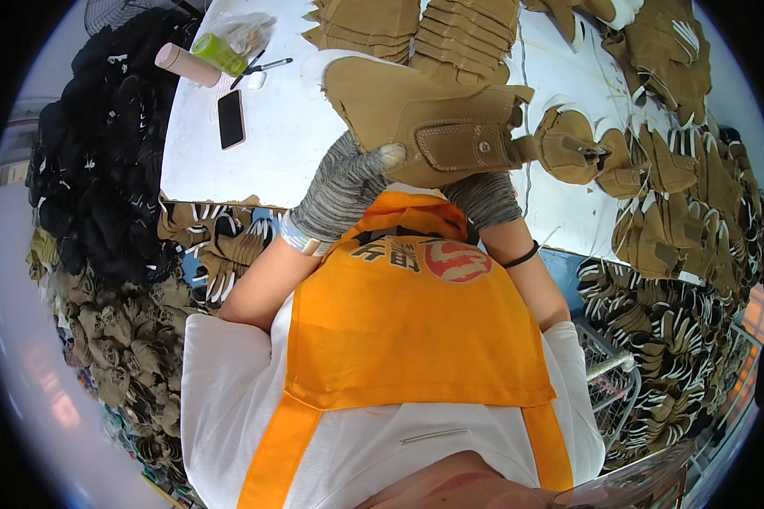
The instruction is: The person picks up a bundle of shoe upper components, spreads them out on the work surface, and uses a pair of snips to trim excess threads and separate the individual pieces.
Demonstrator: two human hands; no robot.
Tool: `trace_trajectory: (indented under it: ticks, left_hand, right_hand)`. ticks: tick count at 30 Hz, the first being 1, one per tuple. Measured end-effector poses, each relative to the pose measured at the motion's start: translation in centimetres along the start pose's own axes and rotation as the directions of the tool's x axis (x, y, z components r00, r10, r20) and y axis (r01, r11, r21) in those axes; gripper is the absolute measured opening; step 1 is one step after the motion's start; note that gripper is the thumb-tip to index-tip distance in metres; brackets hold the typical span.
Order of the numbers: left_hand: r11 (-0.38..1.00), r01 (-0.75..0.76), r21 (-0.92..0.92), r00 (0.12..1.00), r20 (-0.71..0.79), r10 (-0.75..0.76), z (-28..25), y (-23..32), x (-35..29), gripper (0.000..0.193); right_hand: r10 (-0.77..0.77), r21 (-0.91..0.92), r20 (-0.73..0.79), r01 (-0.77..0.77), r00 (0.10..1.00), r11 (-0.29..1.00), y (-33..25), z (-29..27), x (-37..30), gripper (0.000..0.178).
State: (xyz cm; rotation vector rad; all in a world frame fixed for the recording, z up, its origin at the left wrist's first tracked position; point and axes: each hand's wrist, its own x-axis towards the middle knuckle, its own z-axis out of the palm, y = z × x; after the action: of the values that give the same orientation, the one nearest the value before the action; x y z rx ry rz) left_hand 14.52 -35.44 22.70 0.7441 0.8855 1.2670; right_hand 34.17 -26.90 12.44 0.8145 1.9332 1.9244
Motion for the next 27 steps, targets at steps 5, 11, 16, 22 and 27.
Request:
trace_trajectory:
  ticks: [5, 11, 16, 22, 27]
  left_hand:
    - [0.981, 0.029, -0.193, 1.0, 0.004, -0.029, 0.5, 1.0, 0.3, 0.058]
    - [0.957, 0.042, -0.288, 0.999, 0.01, -0.041, -0.1, 1.4, 0.6, 0.062]
    - [0.945, -0.046, -0.325, 0.999, -0.039, 0.036, -1.0, 1.7, 0.3, 0.061]
    - [0.976, -0.118, -0.183, 0.993, -0.026, 0.115, -2.9, 2.4, 0.2, 0.072]
    - [0.965, -0.137, -0.223, 0.989, 0.019, 0.144, -3.7, 3.0, -0.2, 0.074]
  right_hand:
    - [-0.401, -0.993, 0.088, 0.11, 0.912, 0.033, -1.3, -0.3, 0.6, 0.043]
    - [-0.588, -0.97, 0.181, 0.045, 0.789, -0.237, 0.2, -0.3, 1.4, 0.042]
    - [-0.61, -0.647, 0.614, -0.123, 0.502, -0.752, 3.7, 0.5, 2.2, 0.041]
    - [-0.046, -0.032, 0.554, -0.034, 0.832, -0.999, 11.9, -0.1, 1.4, 0.046]
    - [-0.093, -0.05, 0.54, -0.079, 0.837, -0.996, 13.7, -3.2, 2.2, 0.028]
